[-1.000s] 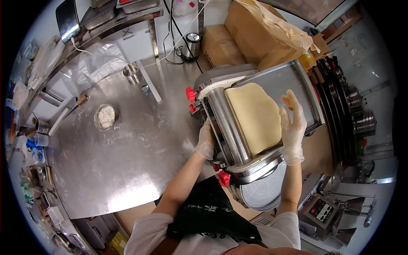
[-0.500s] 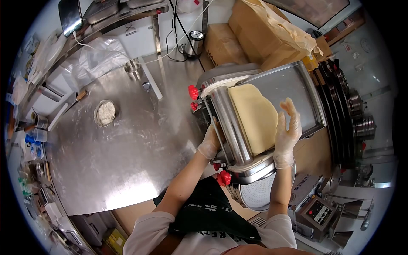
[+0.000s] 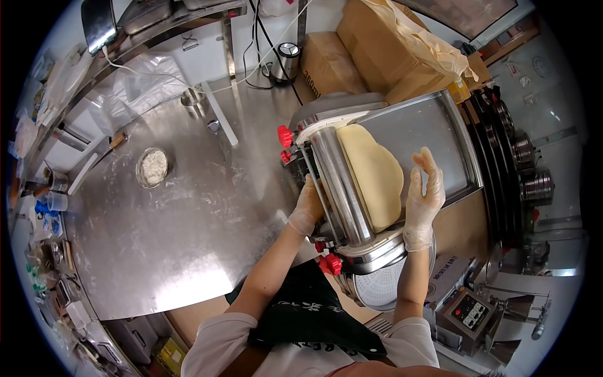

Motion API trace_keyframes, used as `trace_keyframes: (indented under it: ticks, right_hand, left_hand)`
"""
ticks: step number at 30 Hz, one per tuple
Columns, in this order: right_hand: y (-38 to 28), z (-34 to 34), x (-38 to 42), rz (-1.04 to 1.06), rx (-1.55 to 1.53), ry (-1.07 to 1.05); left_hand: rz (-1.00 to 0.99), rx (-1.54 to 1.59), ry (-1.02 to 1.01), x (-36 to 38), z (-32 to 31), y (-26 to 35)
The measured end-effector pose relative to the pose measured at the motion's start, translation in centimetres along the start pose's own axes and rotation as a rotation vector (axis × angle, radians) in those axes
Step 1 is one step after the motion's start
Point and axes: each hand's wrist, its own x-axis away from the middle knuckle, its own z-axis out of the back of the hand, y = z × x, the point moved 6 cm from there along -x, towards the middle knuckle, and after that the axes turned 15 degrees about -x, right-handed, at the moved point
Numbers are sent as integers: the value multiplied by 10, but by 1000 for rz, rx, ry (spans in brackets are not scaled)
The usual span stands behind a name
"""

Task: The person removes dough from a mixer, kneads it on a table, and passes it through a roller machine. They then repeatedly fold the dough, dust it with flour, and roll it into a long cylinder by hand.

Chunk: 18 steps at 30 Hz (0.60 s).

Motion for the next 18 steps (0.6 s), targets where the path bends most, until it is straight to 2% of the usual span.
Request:
trace_keyframes:
  ticks: [5, 13, 16, 18]
  right_hand:
    - [-3, -1, 0, -15, -3, 2]
    - [-1, 0, 2, -40, -17, 10]
    - [3, 4, 5, -115, -66, 53]
    - [-3, 10, 9, -173, -140, 90]
  left_hand:
    - [-6, -115, 211, 8, 17, 2]
    - [4, -179, 366, 40, 25, 9]
    - [3, -199, 374, 51, 16, 13]
    - [-25, -224, 284, 54, -2, 18]
